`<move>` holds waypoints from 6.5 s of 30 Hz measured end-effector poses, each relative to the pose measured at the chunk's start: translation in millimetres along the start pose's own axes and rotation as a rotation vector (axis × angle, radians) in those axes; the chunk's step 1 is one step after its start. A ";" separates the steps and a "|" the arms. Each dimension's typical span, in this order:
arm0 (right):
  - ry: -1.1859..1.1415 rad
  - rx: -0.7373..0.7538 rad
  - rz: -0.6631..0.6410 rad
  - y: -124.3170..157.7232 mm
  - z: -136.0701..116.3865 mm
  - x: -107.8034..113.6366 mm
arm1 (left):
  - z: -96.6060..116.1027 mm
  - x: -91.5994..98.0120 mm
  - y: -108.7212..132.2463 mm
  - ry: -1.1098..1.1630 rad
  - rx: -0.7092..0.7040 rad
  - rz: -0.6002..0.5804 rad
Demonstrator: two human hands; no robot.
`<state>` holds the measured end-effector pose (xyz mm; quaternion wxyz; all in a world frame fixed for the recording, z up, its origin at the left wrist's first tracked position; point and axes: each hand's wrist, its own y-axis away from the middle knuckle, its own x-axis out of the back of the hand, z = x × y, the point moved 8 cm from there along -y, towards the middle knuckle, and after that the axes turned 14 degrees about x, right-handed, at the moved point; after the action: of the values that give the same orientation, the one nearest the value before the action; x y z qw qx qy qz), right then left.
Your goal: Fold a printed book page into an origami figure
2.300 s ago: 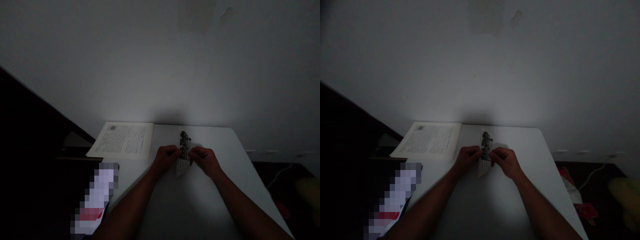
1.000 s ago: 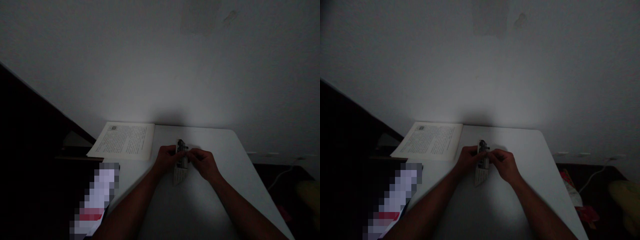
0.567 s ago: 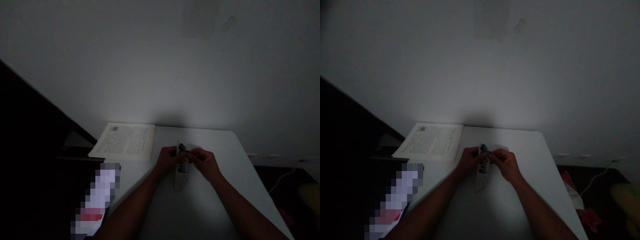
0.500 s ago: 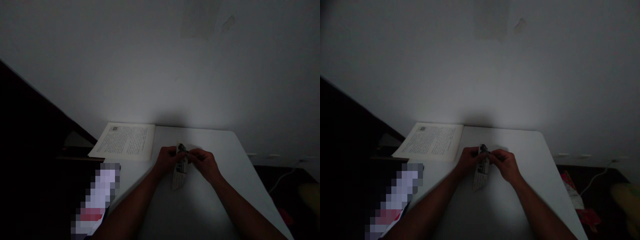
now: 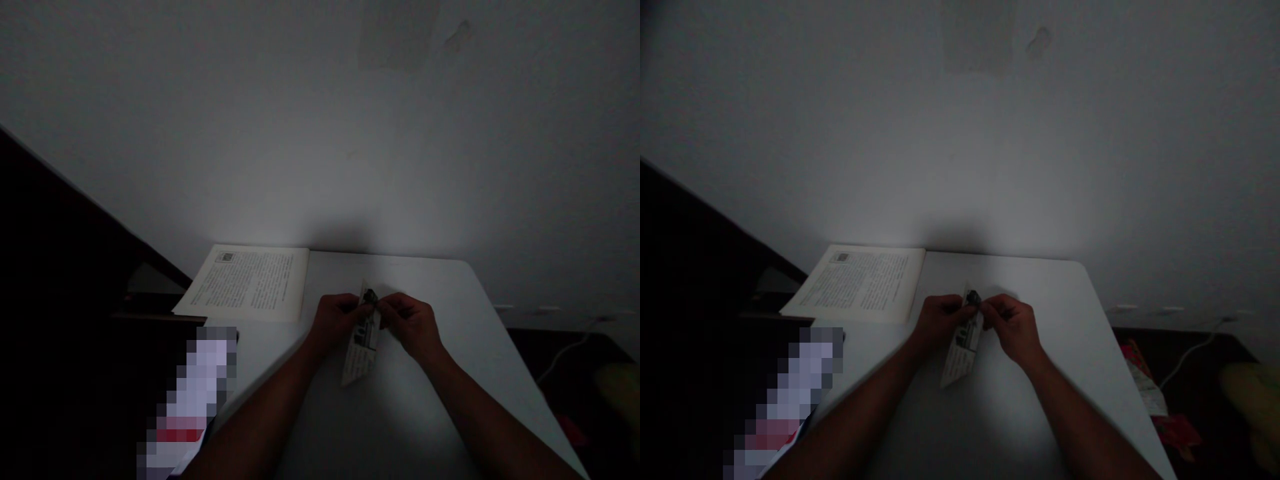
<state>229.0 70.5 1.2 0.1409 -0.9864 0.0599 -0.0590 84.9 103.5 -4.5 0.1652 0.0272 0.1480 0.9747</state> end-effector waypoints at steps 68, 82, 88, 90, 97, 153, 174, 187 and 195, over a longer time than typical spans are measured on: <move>-0.001 0.008 -0.061 -1.3 3.5 2.0 | 9.0 -1.0 4.5 -0.184 -0.118 -0.021; -0.063 -0.051 -0.052 -0.6 9.6 2.8 | 8.4 -9.0 3.0 -0.290 -0.111 -0.080; -0.076 -0.047 -0.002 -0.9 5.2 4.6 | 7.2 -11.4 3.4 -0.279 -0.101 -0.088; -0.092 -0.052 -0.022 -0.4 6.2 1.8 | 8.1 -8.9 2.8 -0.295 -0.113 -0.044; -0.009 -0.022 -0.057 -1.4 0.4 1.1 | 7.7 -8.2 4.1 -0.323 -0.102 -0.079; -0.053 0.011 0.175 -7.9 3.1 14.8 | 8.2 -7.0 0.5 0.105 -0.053 -0.193; 0.065 0.047 -0.014 -3.2 2.6 2.2 | 10.8 -1.2 7.4 -0.181 -0.149 0.095; 0.368 0.200 0.166 0.0 -15.5 15.5 | 7.4 -14.7 1.0 -0.472 -0.070 -0.077; 0.333 0.175 0.207 -1.6 -13.2 19.5 | 4.2 -9.1 0.3 -0.369 -0.026 -0.064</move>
<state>246.6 65.8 16.2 0.2198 -0.9356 0.1779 -0.2113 93.8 101.4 -0.4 0.2208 0.1985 0.1033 0.9493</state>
